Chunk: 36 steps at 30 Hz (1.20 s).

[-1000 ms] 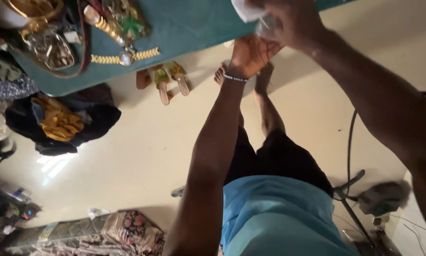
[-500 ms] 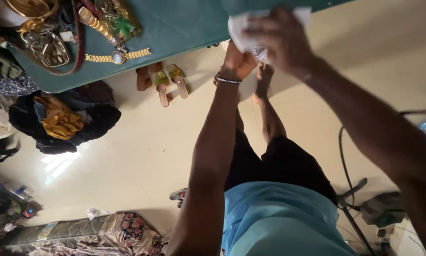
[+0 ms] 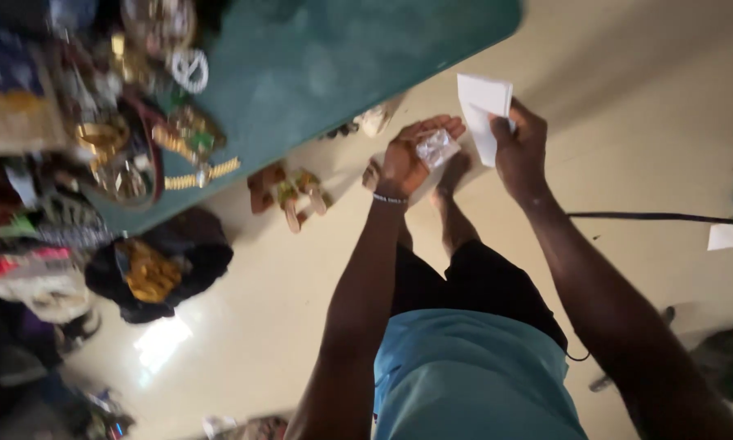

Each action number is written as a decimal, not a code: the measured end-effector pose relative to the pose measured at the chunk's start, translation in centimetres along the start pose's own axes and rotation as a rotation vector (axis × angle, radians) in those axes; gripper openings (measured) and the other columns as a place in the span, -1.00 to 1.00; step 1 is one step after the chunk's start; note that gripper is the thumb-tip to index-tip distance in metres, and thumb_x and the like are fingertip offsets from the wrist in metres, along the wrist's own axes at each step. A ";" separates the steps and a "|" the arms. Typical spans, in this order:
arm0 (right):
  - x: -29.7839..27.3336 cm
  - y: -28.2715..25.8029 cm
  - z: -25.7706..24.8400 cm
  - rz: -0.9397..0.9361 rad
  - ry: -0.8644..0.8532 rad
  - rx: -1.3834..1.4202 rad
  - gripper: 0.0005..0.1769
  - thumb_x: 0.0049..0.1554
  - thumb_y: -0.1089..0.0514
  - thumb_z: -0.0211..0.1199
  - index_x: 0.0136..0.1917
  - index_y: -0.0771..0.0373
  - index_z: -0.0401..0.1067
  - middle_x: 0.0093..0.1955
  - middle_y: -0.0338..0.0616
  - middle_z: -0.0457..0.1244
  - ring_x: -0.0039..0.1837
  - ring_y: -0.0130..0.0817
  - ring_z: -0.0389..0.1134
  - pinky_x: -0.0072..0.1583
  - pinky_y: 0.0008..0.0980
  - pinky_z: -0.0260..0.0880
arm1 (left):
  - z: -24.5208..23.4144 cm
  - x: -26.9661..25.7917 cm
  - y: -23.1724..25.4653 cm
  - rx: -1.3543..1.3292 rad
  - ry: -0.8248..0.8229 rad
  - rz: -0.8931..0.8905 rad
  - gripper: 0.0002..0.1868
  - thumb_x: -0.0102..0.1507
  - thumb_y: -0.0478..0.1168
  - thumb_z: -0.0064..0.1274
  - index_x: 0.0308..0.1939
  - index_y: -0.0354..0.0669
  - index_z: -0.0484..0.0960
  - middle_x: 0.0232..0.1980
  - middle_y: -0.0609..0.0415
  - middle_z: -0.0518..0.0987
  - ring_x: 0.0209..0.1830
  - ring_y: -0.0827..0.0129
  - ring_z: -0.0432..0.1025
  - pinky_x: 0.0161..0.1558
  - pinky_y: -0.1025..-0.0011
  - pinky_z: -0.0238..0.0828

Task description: Sorting through various pieces of jewelry, paper, and small items on a cluttered table.

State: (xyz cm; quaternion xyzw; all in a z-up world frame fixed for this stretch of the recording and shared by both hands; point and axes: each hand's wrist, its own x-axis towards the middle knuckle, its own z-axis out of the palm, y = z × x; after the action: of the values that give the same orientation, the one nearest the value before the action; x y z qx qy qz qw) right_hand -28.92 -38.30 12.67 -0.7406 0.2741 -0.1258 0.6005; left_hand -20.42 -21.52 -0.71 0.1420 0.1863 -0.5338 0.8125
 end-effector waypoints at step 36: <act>40.6 7.8 -25.8 0.072 0.031 0.466 -0.59 0.32 0.06 0.21 0.31 0.38 0.40 0.15 -0.27 0.33 0.17 -0.50 0.31 0.26 -0.43 0.32 | 21.8 45.1 0.1 -0.194 -0.078 0.324 -0.58 0.48 -0.13 -0.16 0.07 -0.53 0.59 0.20 -0.32 0.58 0.29 -0.11 0.44 0.48 0.00 0.23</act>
State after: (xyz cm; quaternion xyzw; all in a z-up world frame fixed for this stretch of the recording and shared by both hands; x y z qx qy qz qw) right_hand -11.06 -83.10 5.80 -0.5699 0.2732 -0.1756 0.7548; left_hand -0.79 -67.62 -1.79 0.0706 0.1800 -0.3807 0.9043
